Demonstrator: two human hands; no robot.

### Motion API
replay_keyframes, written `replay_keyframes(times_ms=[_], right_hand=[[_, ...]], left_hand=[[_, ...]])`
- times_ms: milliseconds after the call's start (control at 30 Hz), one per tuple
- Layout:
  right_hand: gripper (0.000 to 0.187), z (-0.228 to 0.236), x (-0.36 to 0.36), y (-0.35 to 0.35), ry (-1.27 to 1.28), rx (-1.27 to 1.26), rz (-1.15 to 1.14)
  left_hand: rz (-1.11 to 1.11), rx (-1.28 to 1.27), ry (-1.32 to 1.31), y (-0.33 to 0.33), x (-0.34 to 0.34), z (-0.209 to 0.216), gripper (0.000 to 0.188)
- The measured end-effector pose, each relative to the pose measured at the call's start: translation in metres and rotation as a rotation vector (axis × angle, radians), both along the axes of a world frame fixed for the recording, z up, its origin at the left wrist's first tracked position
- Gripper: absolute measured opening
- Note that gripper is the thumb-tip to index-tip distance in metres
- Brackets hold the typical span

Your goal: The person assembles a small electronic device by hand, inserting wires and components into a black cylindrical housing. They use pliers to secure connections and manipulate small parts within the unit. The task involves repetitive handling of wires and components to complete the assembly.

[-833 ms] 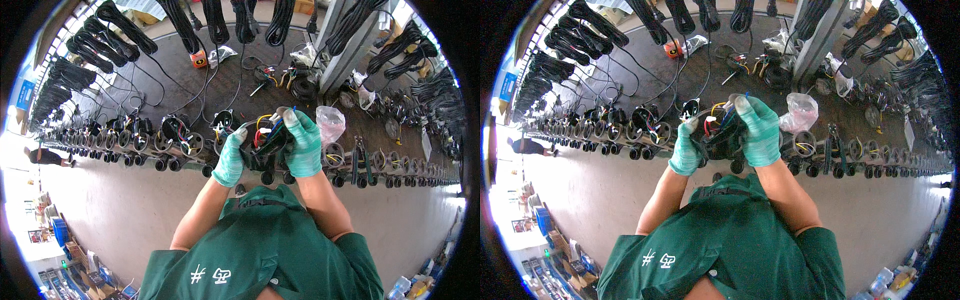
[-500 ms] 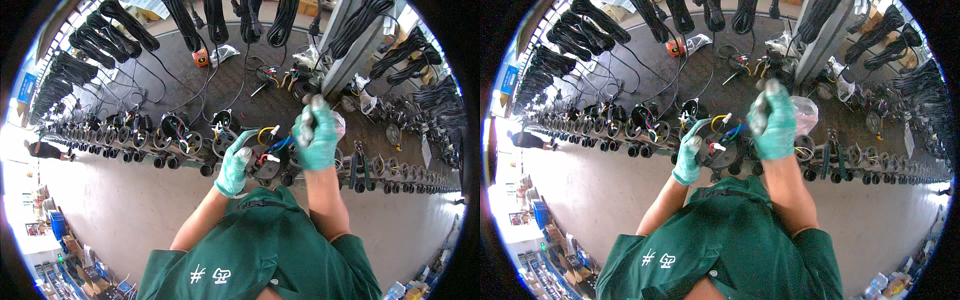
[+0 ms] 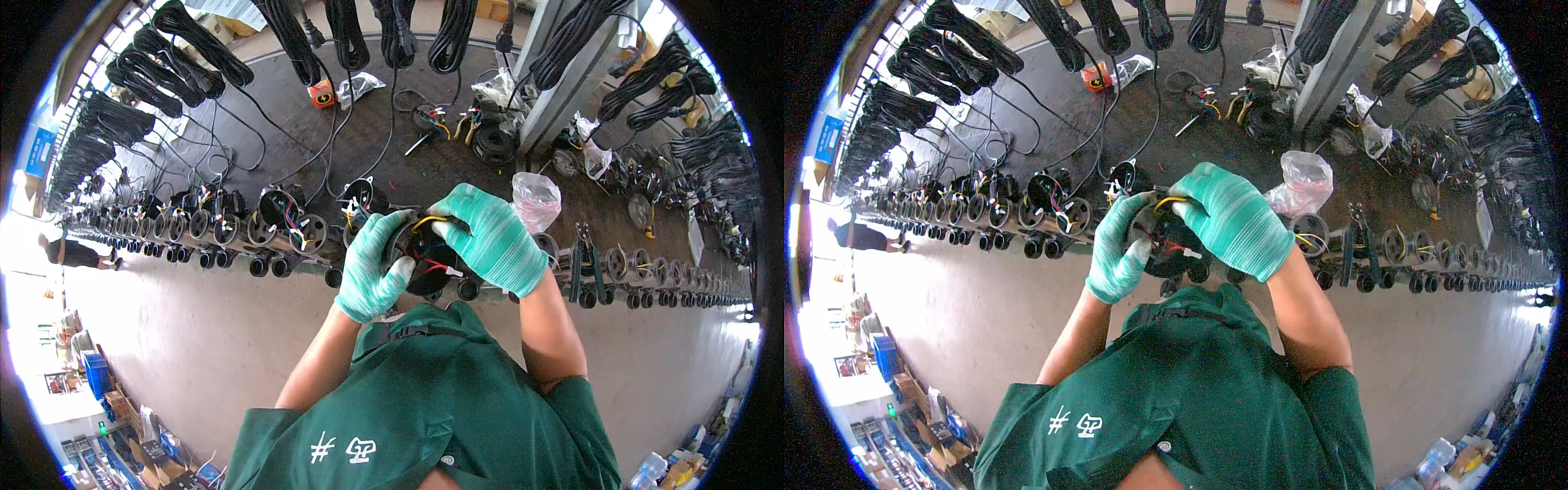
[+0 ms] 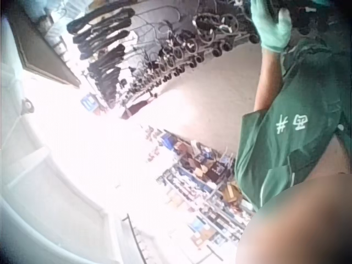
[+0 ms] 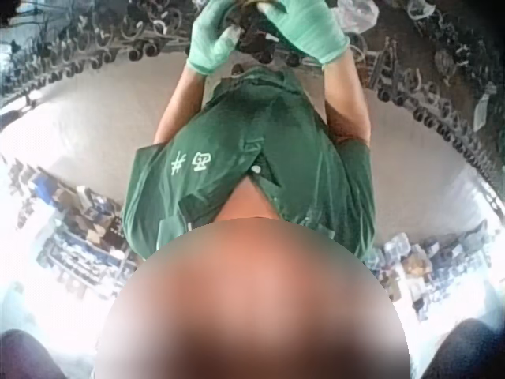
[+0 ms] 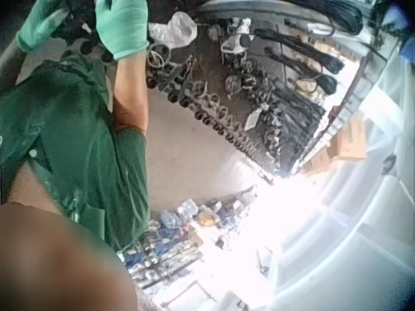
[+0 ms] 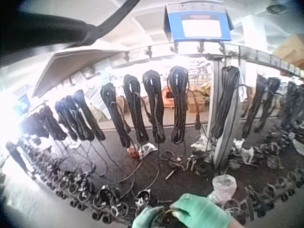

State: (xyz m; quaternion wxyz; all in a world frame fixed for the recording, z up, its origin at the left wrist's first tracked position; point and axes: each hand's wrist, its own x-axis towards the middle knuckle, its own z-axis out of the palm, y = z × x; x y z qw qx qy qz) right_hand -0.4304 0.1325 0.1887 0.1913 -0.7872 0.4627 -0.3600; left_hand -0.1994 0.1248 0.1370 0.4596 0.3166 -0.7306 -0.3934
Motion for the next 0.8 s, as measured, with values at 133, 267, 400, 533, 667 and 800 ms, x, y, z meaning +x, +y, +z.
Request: replay_keyframes(times_ms=[133, 267, 400, 533, 667, 800], right_hand=[[0.019, 0.012, -0.005, 0.009, 0.123, -0.140, -0.044], [0.019, 0.029, -0.020, 0.012, 0.123, 0.075, 0.088], [0.020, 0.004, -0.034, 0.000, -0.410, 0.272, 0.182], [0.037, 0.001, -0.037, -0.017, -1.575, 0.404, 0.364], [0.029, 0.008, -0.057, -0.023, -0.782, 0.165, -0.214], [0.038, -0.006, -0.044, 0.002, -0.499, 0.305, -0.149]], left_hand=[[0.046, -0.086, -0.117, 0.000, 0.002, -0.007, 0.071], [0.004, 0.027, -0.085, 0.001, 0.008, -0.007, 0.073], [-0.092, 0.296, 0.215, 0.009, 0.004, -0.008, 0.077], [-0.141, 0.359, 0.240, 0.006, 0.011, -0.007, 0.084], [-0.136, 0.530, 0.309, 0.010, 0.016, 0.000, 0.090], [-0.113, 0.527, 0.333, 0.006, 0.016, -0.003, 0.094]])
